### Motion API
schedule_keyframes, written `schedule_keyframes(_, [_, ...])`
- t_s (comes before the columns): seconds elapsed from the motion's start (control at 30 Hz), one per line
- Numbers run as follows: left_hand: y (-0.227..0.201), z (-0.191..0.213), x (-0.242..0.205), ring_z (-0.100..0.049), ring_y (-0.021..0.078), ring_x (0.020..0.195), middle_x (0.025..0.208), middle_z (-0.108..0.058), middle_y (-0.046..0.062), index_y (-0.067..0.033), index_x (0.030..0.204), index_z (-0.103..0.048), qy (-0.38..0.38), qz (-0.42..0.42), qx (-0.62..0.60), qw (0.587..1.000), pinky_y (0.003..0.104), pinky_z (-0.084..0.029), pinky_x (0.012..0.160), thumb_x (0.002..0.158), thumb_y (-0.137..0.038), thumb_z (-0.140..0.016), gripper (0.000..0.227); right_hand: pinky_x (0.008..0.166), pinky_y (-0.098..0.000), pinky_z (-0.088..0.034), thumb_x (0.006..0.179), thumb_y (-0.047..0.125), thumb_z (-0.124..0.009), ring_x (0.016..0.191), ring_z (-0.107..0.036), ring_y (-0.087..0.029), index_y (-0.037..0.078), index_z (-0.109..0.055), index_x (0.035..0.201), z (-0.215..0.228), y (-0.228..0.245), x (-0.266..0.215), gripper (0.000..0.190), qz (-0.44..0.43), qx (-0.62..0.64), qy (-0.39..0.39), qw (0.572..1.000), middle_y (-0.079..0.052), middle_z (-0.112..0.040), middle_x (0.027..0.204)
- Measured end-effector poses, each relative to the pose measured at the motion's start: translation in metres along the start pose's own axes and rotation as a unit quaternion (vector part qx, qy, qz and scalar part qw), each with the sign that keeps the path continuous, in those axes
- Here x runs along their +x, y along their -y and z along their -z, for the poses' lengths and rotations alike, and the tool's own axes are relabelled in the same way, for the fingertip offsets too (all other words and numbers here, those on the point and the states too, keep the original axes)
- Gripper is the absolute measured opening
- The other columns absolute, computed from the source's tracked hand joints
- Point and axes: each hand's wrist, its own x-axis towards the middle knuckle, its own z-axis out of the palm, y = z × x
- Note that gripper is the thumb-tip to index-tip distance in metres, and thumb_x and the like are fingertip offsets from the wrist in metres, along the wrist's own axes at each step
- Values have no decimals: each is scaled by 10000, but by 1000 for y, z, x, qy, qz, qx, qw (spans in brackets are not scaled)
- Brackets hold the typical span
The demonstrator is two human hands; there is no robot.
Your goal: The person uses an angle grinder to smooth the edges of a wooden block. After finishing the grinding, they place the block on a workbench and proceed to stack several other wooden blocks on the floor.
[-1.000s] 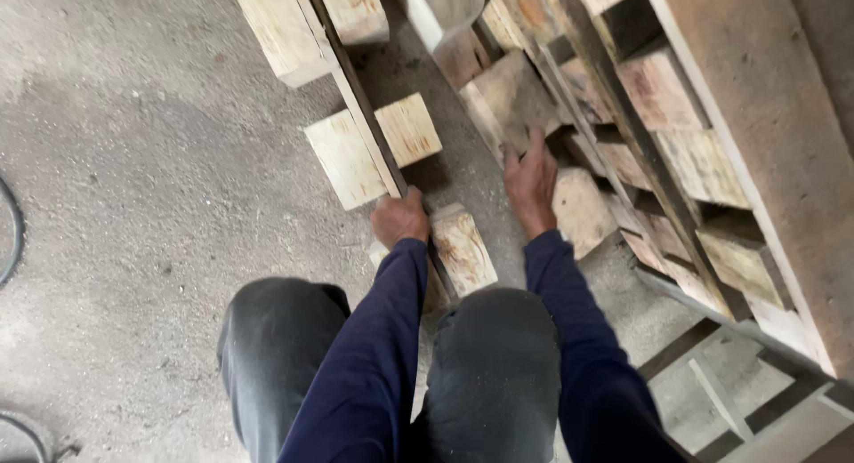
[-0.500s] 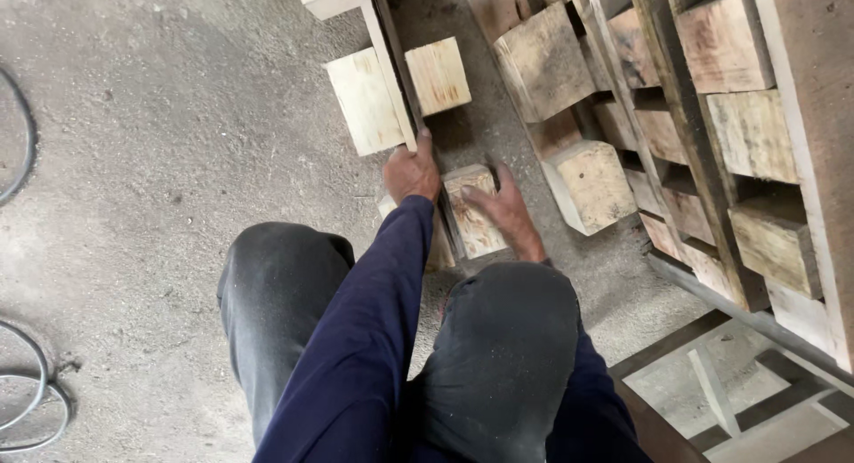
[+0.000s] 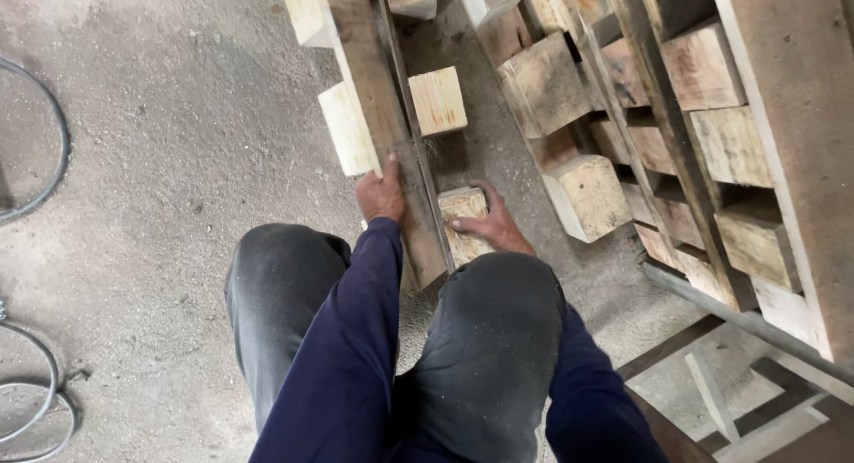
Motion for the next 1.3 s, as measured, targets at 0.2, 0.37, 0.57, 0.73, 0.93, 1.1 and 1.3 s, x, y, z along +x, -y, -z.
schedule_keyframes(0.2, [11, -1, 6, -679, 462, 866, 875, -704, 298, 23, 912, -761, -51, -92, -28, 994, 522, -509, 823, 936, -574, -584, 623, 1023, -479, -487, 787, 247, -833, 1298, -515, -411, 105, -501, 1527, 14, 44, -30, 824, 55, -89, 6, 994, -236, -418, 1519])
schedule_keyframes(0.37, [6, -21, 6, -699, 454, 888, 880, -709, 294, 30, 895, -762, -24, -38, -1, 999, 505, -530, 862, 933, -592, -603, 643, 927, -398, -616, 760, 270, -774, 1131, -648, -348, 113, -548, 1480, 53, 87, -61, 770, 31, -6, -52, 998, -284, -578, 1346])
schedule_keyframes(0.57, [-3, -24, 2, -699, 461, 892, 896, -713, 283, -13, 945, -777, -40, -50, 53, 996, 515, -536, 859, 934, -598, -581, 617, 1111, -452, -436, 801, 253, -800, 1341, -567, -275, 62, -647, 1442, 98, 106, -107, 686, 192, -168, -52, 966, -174, -576, 1461])
schedule_keyframes(0.73, [-8, -16, -4, -699, 457, 895, 901, -713, 276, -34, 990, -778, -38, -61, 30, 997, 510, -536, 861, 947, -580, -562, 589, 1097, -488, -516, 681, 302, -808, 1206, -636, -334, 125, -634, 1341, 111, 75, -136, 705, 145, -64, -136, 978, -221, -601, 1291])
schedule_keyframes(0.93, [-4, -23, -6, -700, 442, 875, 888, -727, 250, -38, 945, -780, -68, -105, -14, 992, 500, -533, 842, 923, -536, -592, 532, 1183, -668, -286, 876, 147, -781, 1511, -285, -455, 235, -705, 1287, 121, 30, -94, 427, 225, -526, -344, 745, -299, -350, 1595])
schedule_keyframes(1.1, [6, -22, 4, -704, 434, 866, 859, -708, 277, 32, 859, -747, -50, -67, 16, 996, 480, -540, 832, 919, -559, -656, 601, 1202, -732, -163, 929, -34, -678, 1557, -194, -492, 300, -713, 1395, 119, -18, -61, 574, 197, -534, -355, 742, -219, -332, 1673])
schedule_keyframes(1.3, [6, -36, 2, -732, 413, 790, 821, -721, 275, 37, 849, -741, -2, -110, 7, 994, 483, -555, 798, 847, -466, -647, 511, 1231, -729, -112, 934, -26, -677, 1576, -193, -440, 328, -770, 1277, 126, -25, -52, 502, 168, -491, -387, 762, -149, -349, 1688])
